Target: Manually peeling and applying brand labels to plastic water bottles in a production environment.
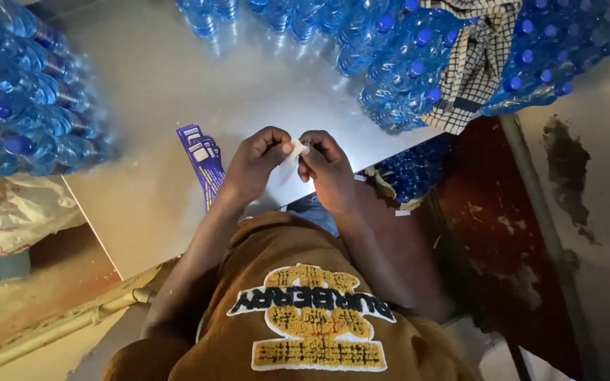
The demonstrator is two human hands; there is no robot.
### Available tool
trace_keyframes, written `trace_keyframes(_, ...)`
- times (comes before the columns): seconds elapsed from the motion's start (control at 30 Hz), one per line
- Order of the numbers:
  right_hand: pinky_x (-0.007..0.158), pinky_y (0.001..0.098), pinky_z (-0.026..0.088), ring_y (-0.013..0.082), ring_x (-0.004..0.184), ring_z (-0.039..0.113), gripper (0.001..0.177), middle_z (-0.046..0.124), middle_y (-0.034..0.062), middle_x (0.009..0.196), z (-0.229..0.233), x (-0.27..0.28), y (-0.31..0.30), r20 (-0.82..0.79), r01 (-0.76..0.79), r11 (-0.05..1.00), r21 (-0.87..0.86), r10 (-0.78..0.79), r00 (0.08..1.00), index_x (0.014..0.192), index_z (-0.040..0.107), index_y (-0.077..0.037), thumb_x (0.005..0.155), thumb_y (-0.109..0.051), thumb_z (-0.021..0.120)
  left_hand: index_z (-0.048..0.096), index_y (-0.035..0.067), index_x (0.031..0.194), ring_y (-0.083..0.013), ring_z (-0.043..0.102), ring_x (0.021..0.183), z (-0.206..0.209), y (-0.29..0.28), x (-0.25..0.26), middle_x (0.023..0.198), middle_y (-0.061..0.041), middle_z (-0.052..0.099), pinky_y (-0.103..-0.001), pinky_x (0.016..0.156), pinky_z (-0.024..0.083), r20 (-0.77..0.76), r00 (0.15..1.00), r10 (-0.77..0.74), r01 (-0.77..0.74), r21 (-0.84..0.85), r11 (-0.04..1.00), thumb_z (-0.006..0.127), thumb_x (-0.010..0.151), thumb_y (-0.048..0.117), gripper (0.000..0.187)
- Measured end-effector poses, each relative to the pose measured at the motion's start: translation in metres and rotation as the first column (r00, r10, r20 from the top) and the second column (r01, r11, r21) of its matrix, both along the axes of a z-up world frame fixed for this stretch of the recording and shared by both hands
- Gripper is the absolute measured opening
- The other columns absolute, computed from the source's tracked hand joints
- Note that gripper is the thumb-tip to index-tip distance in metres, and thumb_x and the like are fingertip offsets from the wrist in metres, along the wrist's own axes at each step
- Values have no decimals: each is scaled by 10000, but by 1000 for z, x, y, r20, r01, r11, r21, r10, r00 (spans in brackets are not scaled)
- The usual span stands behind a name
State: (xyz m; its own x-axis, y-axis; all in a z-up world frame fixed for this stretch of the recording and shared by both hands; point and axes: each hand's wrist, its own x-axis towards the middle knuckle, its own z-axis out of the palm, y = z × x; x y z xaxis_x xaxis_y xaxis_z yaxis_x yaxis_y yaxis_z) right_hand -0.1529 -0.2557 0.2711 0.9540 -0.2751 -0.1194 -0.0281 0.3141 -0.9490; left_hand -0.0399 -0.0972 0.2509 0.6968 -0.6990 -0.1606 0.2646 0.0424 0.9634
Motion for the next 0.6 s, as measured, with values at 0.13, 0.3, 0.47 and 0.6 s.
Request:
trace_keyframes(0.13,712,328,475,124,790,572,179,580,106,823,20,-1,-1,94,12,992,-125,0,996,1212,628,-30,1194,-201,577,680,24,1130,-187,557,894,16,-4,-11,917,-62,580,-371,864,489,21,990,139,-139,-40,990,589,1174,89,120)
trace_keyframes(0.3,728,311,592,104,848,618,287,620,73,1090,19,-7,-3,130,24,988,-155,-4,992,1459,505,-72,1201,-185,566,625,30,1152,-149,469,891,55,-2,-13,926,-23,477,-350,795,399,144,961,238,-235,-33,971,532,1202,91,121)
trace_keyframes(0.47,729,324,627,137,856,642,392,579,93,1089,20,-3,1,154,99,961,-257,-60,986,1478,468,-56,1185,-259,630,652,24,1141,-200,526,879,54,-4,-16,912,-76,560,-375,794,436,246,942,229,-231,-21,973,606,1169,86,82)
trace_keyframes(0.6,770,391,660,195,907,672,348,527,103,1034,30,2,3,164,177,930,-321,-130,978,1370,536,-16,1185,-301,609,651,60,1132,-201,545,859,44,-10,-25,921,-103,643,-385,802,460,209,955,212,-204,-62,977,609,1176,148,108)
